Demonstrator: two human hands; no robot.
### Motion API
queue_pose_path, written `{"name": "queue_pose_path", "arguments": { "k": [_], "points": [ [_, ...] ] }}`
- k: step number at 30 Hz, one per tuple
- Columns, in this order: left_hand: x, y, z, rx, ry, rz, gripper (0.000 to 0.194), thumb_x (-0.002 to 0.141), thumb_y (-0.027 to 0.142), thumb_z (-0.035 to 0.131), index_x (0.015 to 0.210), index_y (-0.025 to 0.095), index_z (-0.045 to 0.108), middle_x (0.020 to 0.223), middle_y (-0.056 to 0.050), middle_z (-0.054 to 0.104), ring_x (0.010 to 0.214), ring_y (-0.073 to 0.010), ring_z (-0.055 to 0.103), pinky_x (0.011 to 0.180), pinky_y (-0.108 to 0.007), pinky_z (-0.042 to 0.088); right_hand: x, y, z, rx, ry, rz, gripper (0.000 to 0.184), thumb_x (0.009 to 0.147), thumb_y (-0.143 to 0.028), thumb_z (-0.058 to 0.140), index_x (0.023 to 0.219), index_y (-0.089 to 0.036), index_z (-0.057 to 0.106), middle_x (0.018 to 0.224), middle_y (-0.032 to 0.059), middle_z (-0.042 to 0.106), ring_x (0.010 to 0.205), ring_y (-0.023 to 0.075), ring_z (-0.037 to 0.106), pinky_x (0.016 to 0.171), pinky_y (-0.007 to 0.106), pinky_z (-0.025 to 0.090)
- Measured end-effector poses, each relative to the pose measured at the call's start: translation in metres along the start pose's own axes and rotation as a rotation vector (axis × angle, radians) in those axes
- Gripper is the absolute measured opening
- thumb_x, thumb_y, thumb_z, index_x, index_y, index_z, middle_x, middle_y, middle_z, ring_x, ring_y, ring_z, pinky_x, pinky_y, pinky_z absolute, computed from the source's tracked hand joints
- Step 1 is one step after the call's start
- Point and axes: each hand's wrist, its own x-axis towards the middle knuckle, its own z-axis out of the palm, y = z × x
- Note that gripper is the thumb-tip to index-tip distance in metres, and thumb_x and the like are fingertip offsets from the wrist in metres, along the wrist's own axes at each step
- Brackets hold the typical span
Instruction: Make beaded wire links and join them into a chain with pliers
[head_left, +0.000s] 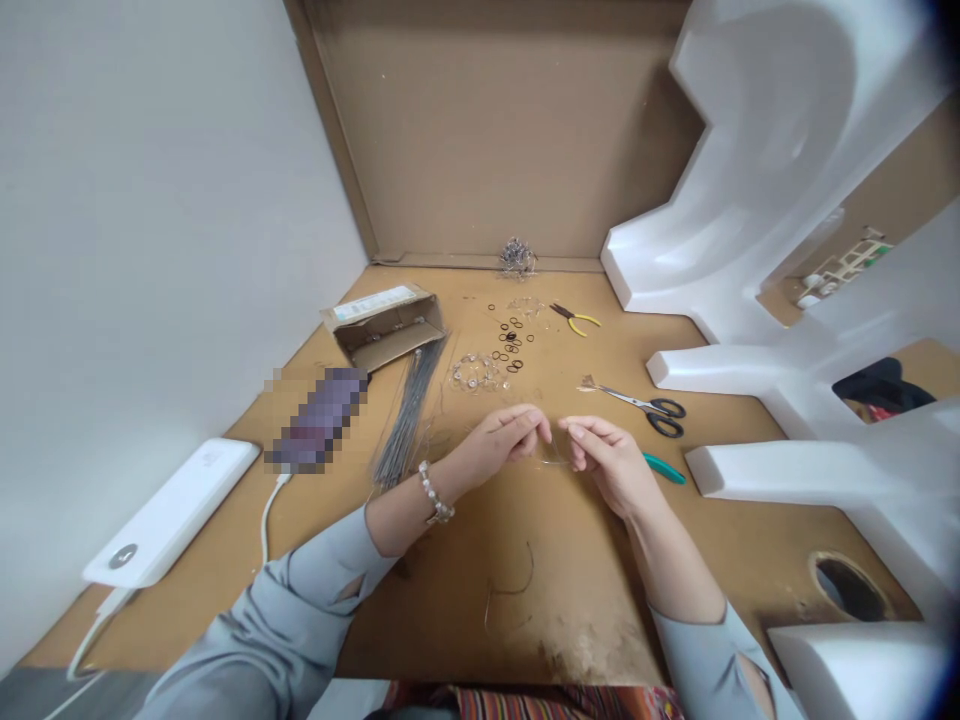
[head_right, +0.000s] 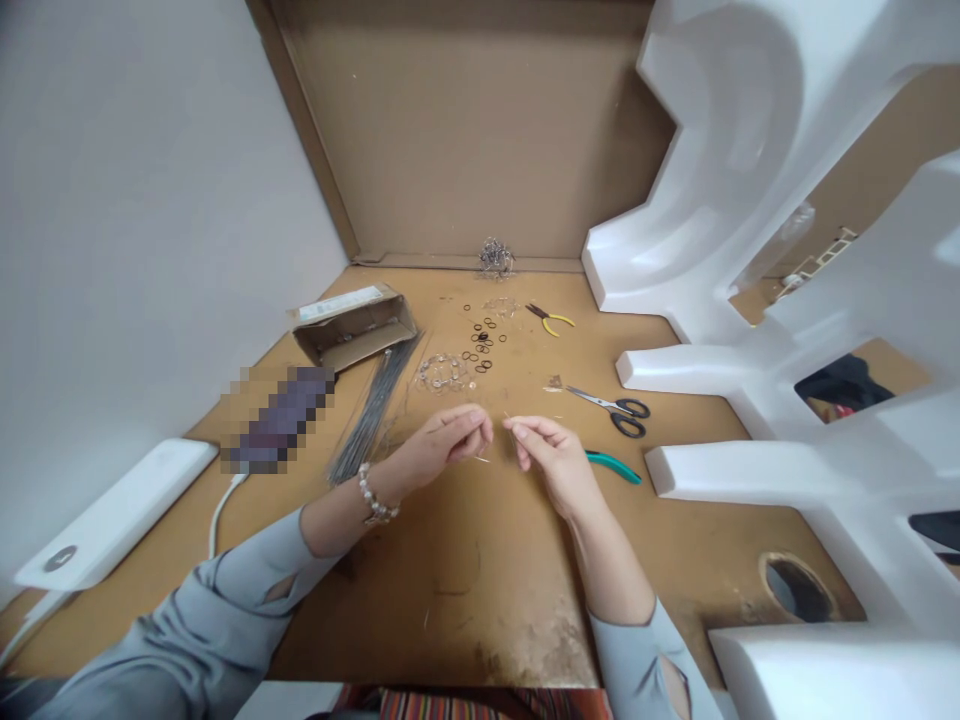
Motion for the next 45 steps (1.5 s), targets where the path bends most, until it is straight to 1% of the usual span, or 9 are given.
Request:
{"name": "queue_pose_path", "arguments": {
  "k": [5, 10, 18, 23, 30, 33, 35, 38, 45],
  "points": [
    [0.006, -0.008, -0.001, -0.206, 0.091, -0.025, 0.021, 0.085, 0.034, 0.052, 0.081, 0.015, 0.058, 0.052, 0.006, 0.043, 0.05, -0.0061, 0.04, 0.064, -0.023, 0.039, 0.003, 0.004, 0.001, 0.124, 0.011, 0.005, 0.019, 0.074, -0.036, 0.067, 0.083, -0.02, 0.062, 0.062, -0.0019, 0.062, 0.054, 0.0105, 0.054, 0.055, 0.025, 0.043],
    [0.01, -0.021, 0.007, -0.606, 0.112, -0.092, 0.021, 0.074, 0.027, 0.068, 0.089, 0.016, 0.058, 0.09, -0.003, 0.061, 0.09, -0.013, 0.058, 0.086, -0.03, 0.043, 0.004, 0.009, 0.005, 0.034, 0.104, -0.084, 0.019, 0.073, -0.037, 0.068, 0.078, -0.02, 0.061, 0.078, -0.0001, 0.064, 0.073, 0.0131, 0.059, 0.07, 0.028, 0.047],
    [0.007, -0.025, 0.013, -0.514, 0.058, -0.178, 0.02, 0.07, 0.019, 0.071, 0.084, 0.011, 0.06, 0.079, -0.004, 0.064, 0.069, -0.0095, 0.059, 0.068, -0.023, 0.044, 0.002, 0.01, 0.008, -0.123, 0.189, -0.15, 0.022, 0.071, -0.04, 0.068, 0.077, -0.02, 0.061, 0.063, -0.0019, 0.06, 0.055, 0.0103, 0.05, 0.051, 0.023, 0.039],
    [0.009, -0.022, 0.013, -0.566, 0.19, -0.137, 0.02, 0.066, 0.018, 0.073, 0.08, 0.012, 0.06, 0.068, 0.001, 0.059, 0.061, -0.0057, 0.054, 0.064, -0.02, 0.043, 0.002, 0.018, 0.012, -0.199, 0.172, -0.164, 0.021, 0.071, -0.039, 0.068, 0.073, -0.019, 0.063, 0.055, -0.0033, 0.055, 0.05, 0.0088, 0.044, 0.049, 0.022, 0.036],
    [0.009, -0.025, 0.013, -0.166, 0.33, -0.016, 0.019, 0.071, 0.028, 0.069, 0.077, 0.013, 0.058, 0.068, 0.0, 0.061, 0.062, -0.0084, 0.056, 0.063, -0.022, 0.044, 0.006, 0.017, 0.01, -0.272, 0.207, -0.133, 0.028, 0.065, -0.042, 0.07, 0.078, -0.018, 0.068, 0.061, 0.0004, 0.062, 0.053, 0.012, 0.05, 0.055, 0.028, 0.043],
    [0.013, -0.02, 0.001, -0.112, 0.353, -0.001, 0.022, 0.073, 0.032, 0.067, 0.078, 0.014, 0.055, 0.076, -0.003, 0.065, 0.068, -0.0112, 0.06, 0.064, -0.024, 0.047, 0.001, 0.007, -0.008, -0.514, 0.218, -0.107, 0.042, 0.068, -0.047, 0.064, 0.097, -0.017, 0.067, 0.072, 0.0042, 0.066, 0.06, 0.0163, 0.056, 0.063, 0.033, 0.046],
    [0.015, -0.017, -0.007, -0.087, 0.35, -0.02, 0.023, 0.073, 0.032, 0.067, 0.077, 0.014, 0.054, 0.077, -0.005, 0.066, 0.069, -0.0117, 0.061, 0.064, -0.024, 0.048, -0.008, 0.0, -0.025, -0.889, 0.31, -0.167, 0.042, 0.075, -0.048, 0.057, 0.104, -0.019, 0.065, 0.09, 0.0085, 0.068, 0.082, 0.0222, 0.059, 0.078, 0.038, 0.045],
    [0.017, -0.013, -0.016, -0.057, 0.284, -0.049, 0.025, 0.073, 0.033, 0.068, 0.077, 0.013, 0.053, 0.078, -0.006, 0.067, 0.07, -0.013, 0.063, 0.064, -0.025, 0.049, -0.026, -0.006, -0.042, -1.474, 0.311, -0.147, 0.061, 0.067, -0.048, 0.063, 0.121, -0.019, 0.056, 0.123, 0.0146, 0.055, 0.115, 0.0342, 0.044, 0.092, 0.047, 0.034],
    [0.013, 0.001, -0.016, -0.048, 0.138, -0.01, 0.025, 0.074, 0.034, 0.067, 0.077, 0.013, 0.052, 0.078, -0.006, 0.067, 0.069, -0.0129, 0.063, 0.063, -0.025, 0.049, -0.037, 0.001, -0.037, -1.816, 0.128, 0.066, 0.061, 0.068, -0.034, 0.056, 0.126, -0.016, 0.05, 0.118, 0.0161, 0.057, 0.106, 0.034, 0.048, 0.082, 0.042, 0.033]
  ]
}}
